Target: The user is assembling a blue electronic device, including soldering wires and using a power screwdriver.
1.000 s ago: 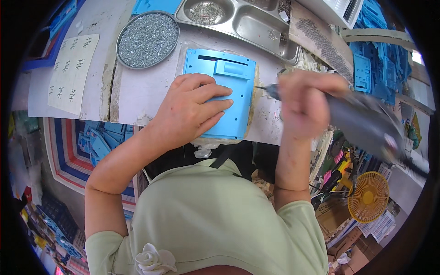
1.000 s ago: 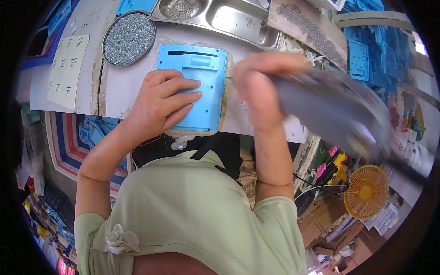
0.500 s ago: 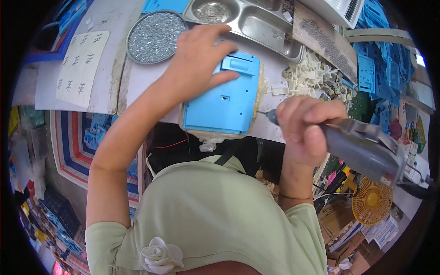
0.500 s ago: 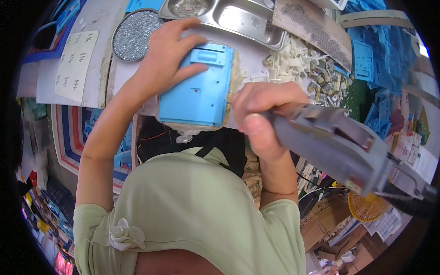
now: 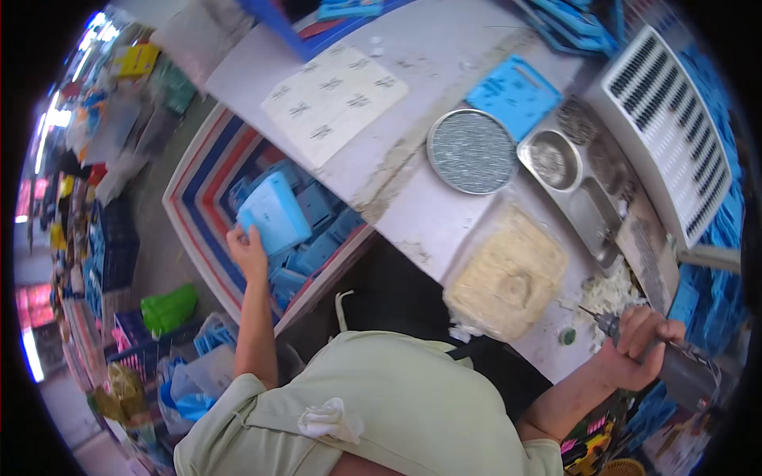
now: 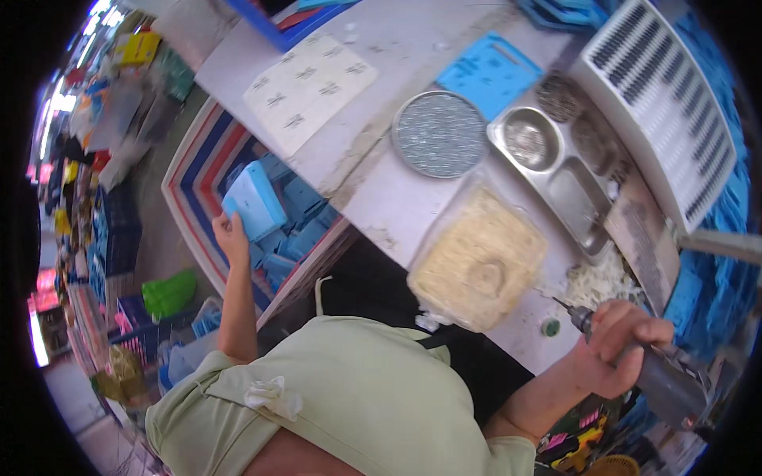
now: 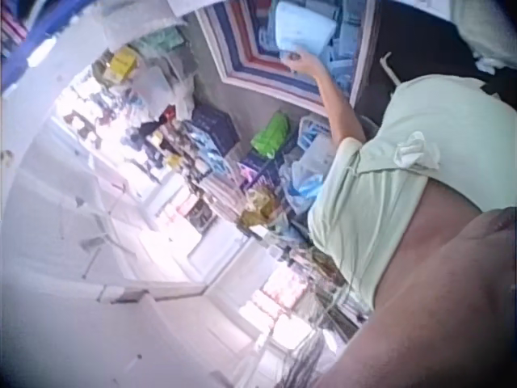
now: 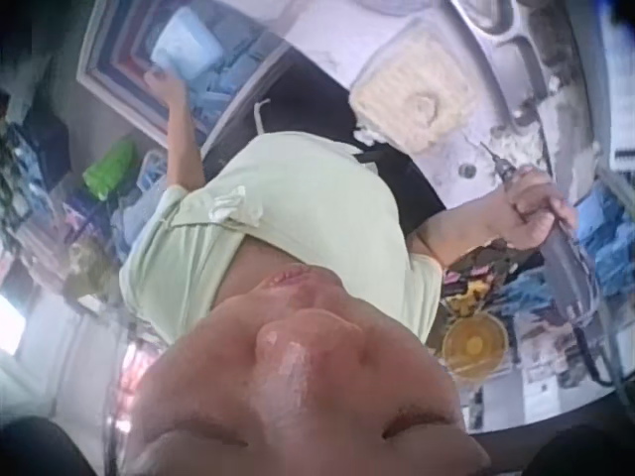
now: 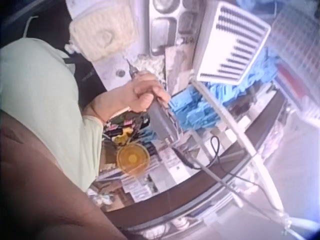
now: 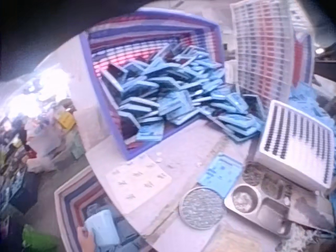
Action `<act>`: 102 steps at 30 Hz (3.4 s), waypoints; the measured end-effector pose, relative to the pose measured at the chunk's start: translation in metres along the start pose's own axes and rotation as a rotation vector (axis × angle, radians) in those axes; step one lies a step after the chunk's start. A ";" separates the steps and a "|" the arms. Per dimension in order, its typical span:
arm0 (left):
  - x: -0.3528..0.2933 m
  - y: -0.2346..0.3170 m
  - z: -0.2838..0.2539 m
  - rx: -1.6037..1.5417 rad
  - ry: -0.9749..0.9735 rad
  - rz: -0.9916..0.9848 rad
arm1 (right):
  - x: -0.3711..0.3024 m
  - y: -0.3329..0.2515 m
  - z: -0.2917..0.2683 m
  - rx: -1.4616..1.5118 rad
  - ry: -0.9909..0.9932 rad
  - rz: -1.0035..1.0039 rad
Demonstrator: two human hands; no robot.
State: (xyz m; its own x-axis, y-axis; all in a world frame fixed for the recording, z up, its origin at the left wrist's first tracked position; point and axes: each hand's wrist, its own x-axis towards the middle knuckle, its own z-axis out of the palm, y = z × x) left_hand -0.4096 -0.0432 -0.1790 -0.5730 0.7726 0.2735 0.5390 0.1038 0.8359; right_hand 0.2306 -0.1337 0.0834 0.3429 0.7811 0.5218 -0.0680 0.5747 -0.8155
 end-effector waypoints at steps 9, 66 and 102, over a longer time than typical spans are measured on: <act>0.004 0.293 0.116 -0.379 -0.960 0.665 | 0.005 0.005 0.029 0.045 -0.087 -0.011; -0.160 0.390 0.192 0.070 -1.285 1.276 | -0.047 0.019 0.030 -0.005 0.017 0.203; -0.007 -0.132 0.069 0.829 0.095 -0.418 | 0.020 0.013 -0.001 -0.117 0.096 0.008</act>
State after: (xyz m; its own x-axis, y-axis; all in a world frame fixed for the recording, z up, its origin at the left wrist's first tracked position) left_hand -0.4336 -0.0192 -0.3240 -0.8483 0.5209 0.0948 0.5249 0.8042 0.2788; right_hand 0.2370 -0.1108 0.0830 0.4316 0.7555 0.4929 0.0363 0.5314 -0.8463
